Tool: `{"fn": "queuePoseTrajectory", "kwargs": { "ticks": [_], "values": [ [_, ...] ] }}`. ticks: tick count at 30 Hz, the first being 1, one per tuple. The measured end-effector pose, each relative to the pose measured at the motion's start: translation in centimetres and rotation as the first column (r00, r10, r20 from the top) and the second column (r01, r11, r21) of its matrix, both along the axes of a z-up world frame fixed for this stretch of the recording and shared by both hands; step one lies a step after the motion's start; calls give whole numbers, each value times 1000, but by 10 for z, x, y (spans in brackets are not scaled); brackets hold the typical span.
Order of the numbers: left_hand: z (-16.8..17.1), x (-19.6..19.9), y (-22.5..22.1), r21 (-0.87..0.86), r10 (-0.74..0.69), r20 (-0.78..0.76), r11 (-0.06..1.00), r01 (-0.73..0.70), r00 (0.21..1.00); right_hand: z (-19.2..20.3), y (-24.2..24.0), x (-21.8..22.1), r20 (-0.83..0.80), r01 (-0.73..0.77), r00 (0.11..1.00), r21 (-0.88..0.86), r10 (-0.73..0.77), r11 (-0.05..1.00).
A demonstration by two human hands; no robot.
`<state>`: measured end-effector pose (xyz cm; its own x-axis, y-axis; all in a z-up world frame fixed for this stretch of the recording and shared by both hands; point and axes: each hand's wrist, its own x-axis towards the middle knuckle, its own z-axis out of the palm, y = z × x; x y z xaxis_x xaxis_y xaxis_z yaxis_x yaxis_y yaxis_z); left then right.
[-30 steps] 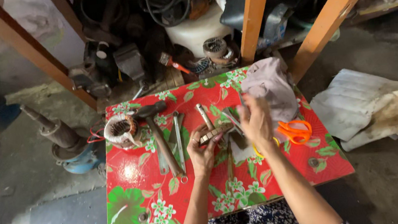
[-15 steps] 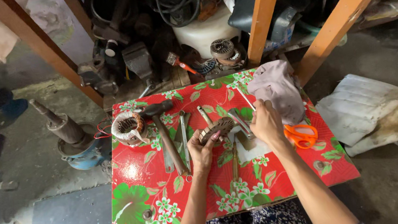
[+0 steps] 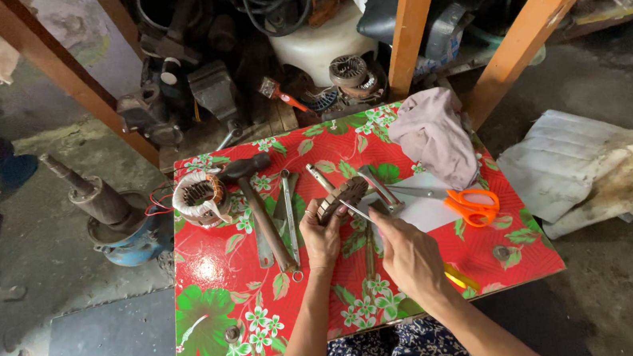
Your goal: The person uses a screwdriver and scissors to adjust and trim components of a motor stator on a workbench. They repeatedly insert the screwdriver into the stator slots, then use scissors to trim protruding material, rotating the stator as needed.
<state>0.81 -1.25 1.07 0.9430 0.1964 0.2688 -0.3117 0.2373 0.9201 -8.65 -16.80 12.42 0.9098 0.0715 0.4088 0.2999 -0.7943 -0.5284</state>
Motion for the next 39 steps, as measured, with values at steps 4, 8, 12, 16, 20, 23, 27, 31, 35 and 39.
{"fn": "queuePoseTrajectory", "kwargs": {
  "ticks": [4, 8, 12, 16, 20, 23, 27, 31, 35, 39],
  "values": [
    [-1, 1, 2, 7, -9, 21, 1000, 9, 1000, -7, 8, 3, 1, 22, 1000, 17, -22, 1000],
    [0, 3, 2, -27, -28, 38, 999, 29, 999, -8, 11, 3, -21, 43, 999, 34, -42, 998],
    [-1, 2, 2, -21, -24, 15, 999, 24, 1000, -9, 11, 1, -17, 46, 999, 55, -45, 997],
    [-2, 3, 3, 2, -8, 8, 1000, 8, 1000, -9, 11, 2, 34, 31, 999, 45, -33, 999],
    [-1, 3, 3, -21, -17, 13, 1000, 18, 1000, -10, 11, 2, -10, 45, 999, 52, -44, 998],
    [2, 1, 2, -14, -14, 2, 1000, 14, 1000, -10, 12, 1, -24, 43, 999, 42, -42, 998],
    [7, -1, 2, -12, -16, 9, 1000, 16, 1000, -10, 13, 1, -24, 39, 999, 37, -38, 999],
    [6, 0, 3, 26, 2, -3, 1000, -1, 1000, -10, 13, 3, -16, 30, 999, 55, -29, 998],
    [0, 1, 1, 7, -10, 30, 1000, 10, 1000, -9, 11, 5, -38, 79, 996, 73, -76, 994],
    [-1, 3, 4, 47, 14, 16, 999, -15, 1000, -5, 16, 11, 6, 78, 997, 84, -79, 993]
  ]
}}
